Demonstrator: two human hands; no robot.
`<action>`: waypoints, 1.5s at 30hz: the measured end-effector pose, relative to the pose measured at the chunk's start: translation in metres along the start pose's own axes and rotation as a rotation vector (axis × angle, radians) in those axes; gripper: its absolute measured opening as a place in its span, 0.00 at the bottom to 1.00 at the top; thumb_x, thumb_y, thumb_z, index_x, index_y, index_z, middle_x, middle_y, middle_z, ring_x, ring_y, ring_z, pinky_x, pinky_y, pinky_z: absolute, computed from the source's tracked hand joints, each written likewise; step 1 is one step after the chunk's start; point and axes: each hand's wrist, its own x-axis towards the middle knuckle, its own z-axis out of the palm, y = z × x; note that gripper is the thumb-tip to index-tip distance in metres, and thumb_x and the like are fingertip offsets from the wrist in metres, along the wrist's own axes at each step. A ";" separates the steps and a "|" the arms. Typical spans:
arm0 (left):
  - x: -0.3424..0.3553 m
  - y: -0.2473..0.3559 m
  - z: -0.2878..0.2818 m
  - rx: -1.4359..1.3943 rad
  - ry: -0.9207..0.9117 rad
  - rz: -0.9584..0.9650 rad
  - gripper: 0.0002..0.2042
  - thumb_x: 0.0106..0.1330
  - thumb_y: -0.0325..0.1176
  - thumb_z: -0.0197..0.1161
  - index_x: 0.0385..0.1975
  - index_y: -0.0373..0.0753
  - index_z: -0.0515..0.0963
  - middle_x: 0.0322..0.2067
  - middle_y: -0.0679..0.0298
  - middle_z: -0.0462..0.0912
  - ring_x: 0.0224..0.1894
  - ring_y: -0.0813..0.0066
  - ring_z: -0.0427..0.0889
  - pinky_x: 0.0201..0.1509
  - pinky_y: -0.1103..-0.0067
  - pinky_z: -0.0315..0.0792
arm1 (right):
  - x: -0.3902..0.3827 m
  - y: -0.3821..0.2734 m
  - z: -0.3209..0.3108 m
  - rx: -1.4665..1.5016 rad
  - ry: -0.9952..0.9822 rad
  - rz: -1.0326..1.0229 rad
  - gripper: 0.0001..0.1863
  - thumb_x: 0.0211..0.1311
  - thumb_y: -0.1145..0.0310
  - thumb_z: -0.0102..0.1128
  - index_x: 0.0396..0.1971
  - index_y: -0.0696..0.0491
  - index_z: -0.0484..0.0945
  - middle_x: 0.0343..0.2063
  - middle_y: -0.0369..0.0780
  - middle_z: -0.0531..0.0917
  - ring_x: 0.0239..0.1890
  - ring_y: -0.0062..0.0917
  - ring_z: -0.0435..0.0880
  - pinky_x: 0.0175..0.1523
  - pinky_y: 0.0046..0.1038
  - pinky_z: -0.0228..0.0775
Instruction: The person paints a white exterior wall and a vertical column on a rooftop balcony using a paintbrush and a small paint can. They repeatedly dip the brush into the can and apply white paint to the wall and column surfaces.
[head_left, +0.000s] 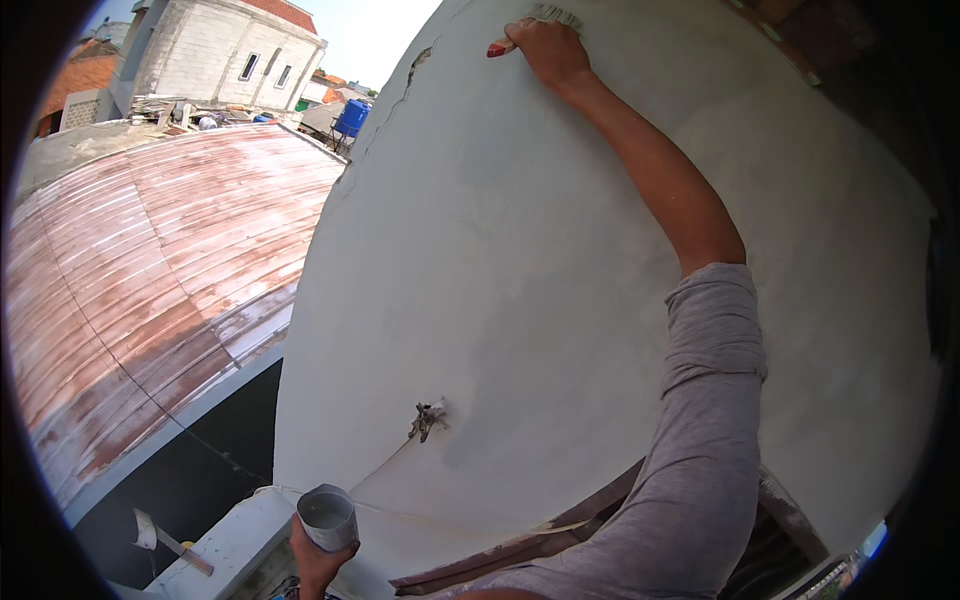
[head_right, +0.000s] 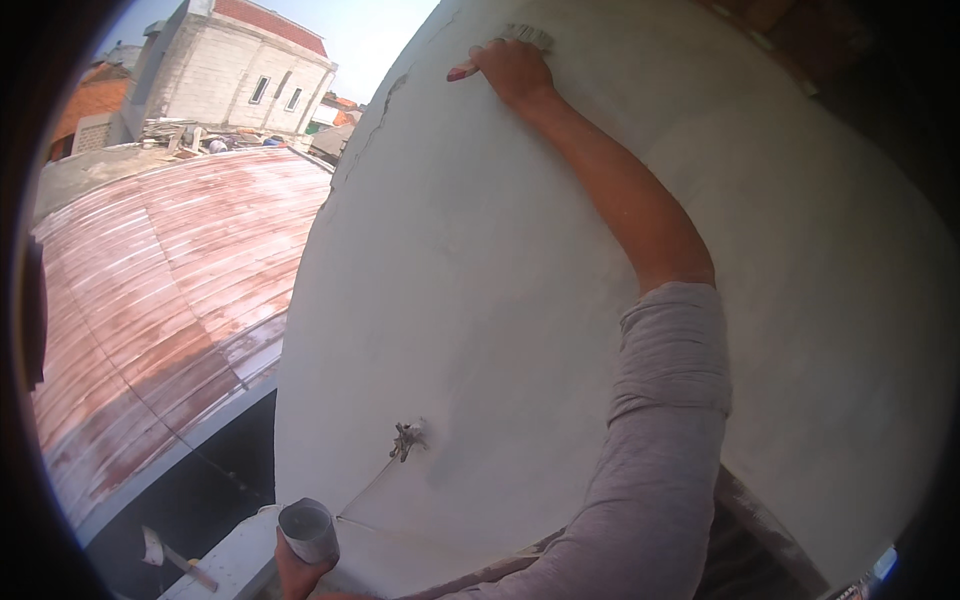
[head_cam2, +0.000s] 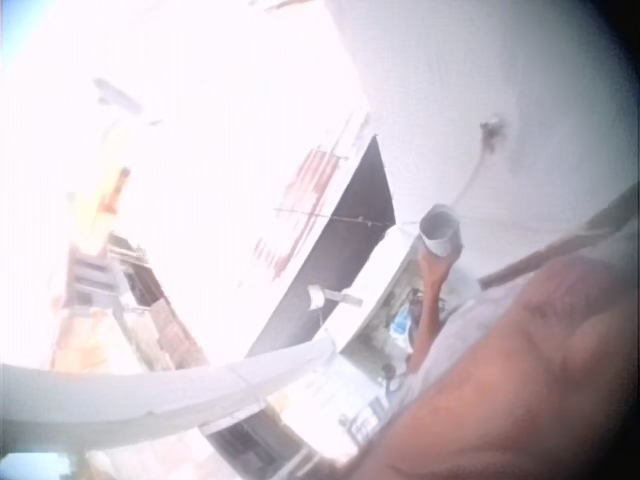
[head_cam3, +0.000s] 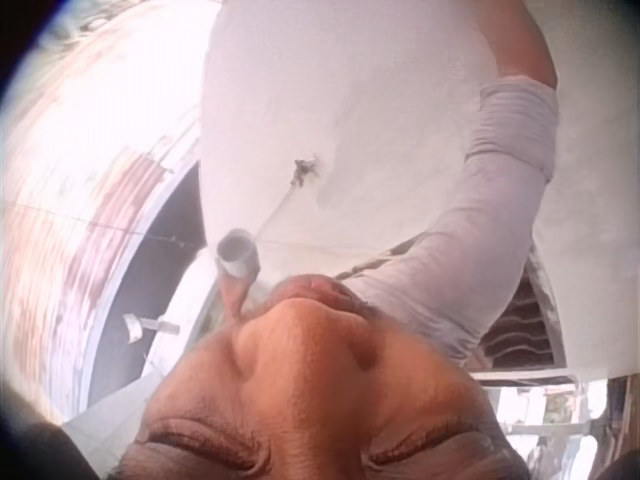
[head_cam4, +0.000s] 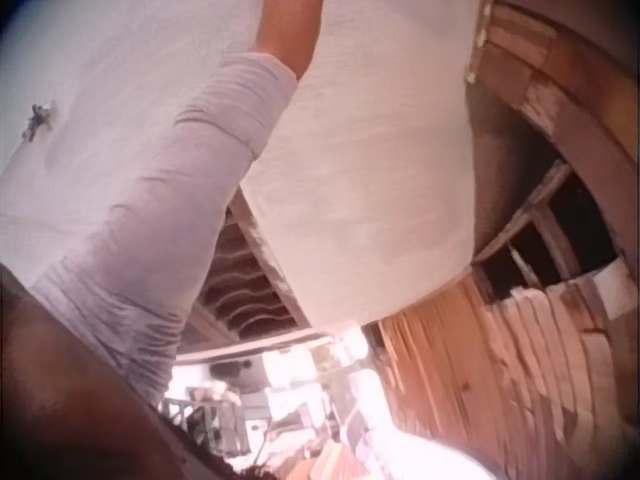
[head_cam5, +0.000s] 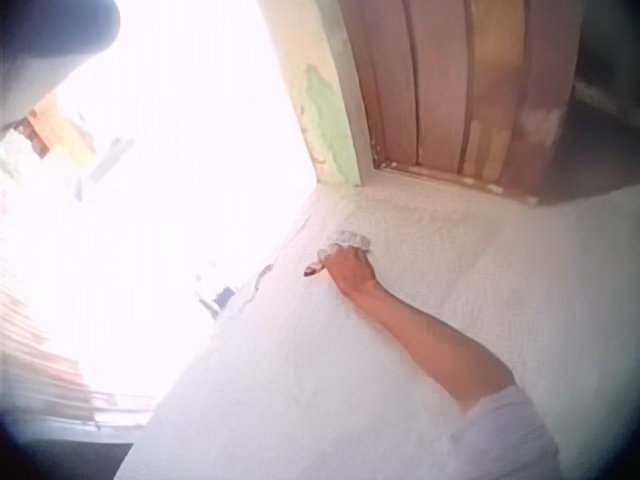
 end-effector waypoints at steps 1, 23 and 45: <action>0.001 0.002 0.001 0.015 0.003 -0.001 0.41 0.35 0.31 0.84 0.55 0.33 0.72 0.46 0.53 0.85 0.49 0.61 0.85 0.57 0.66 0.78 | -0.010 -0.040 -0.010 0.128 -0.068 -0.065 0.04 0.68 0.73 0.58 0.31 0.52 0.79 0.30 0.43 0.87 0.38 0.38 0.90 0.42 0.38 0.85; 0.009 0.031 0.017 -0.028 -0.063 -0.022 0.41 0.36 0.31 0.83 0.56 0.35 0.71 0.47 0.55 0.85 0.49 0.62 0.85 0.57 0.66 0.77 | -0.070 -0.155 -0.029 0.484 -0.443 -0.347 0.01 0.66 0.71 0.64 0.32 0.51 0.82 0.34 0.43 0.87 0.38 0.31 0.90 0.41 0.35 0.84; -0.009 0.027 0.048 -0.067 -0.340 -0.035 0.41 0.37 0.33 0.83 0.56 0.35 0.71 0.47 0.55 0.84 0.49 0.64 0.84 0.57 0.67 0.77 | -0.230 -0.069 -0.168 0.891 -0.774 -0.048 0.03 0.65 0.77 0.63 0.36 0.53 0.81 0.38 0.39 0.89 0.40 0.34 0.88 0.46 0.37 0.80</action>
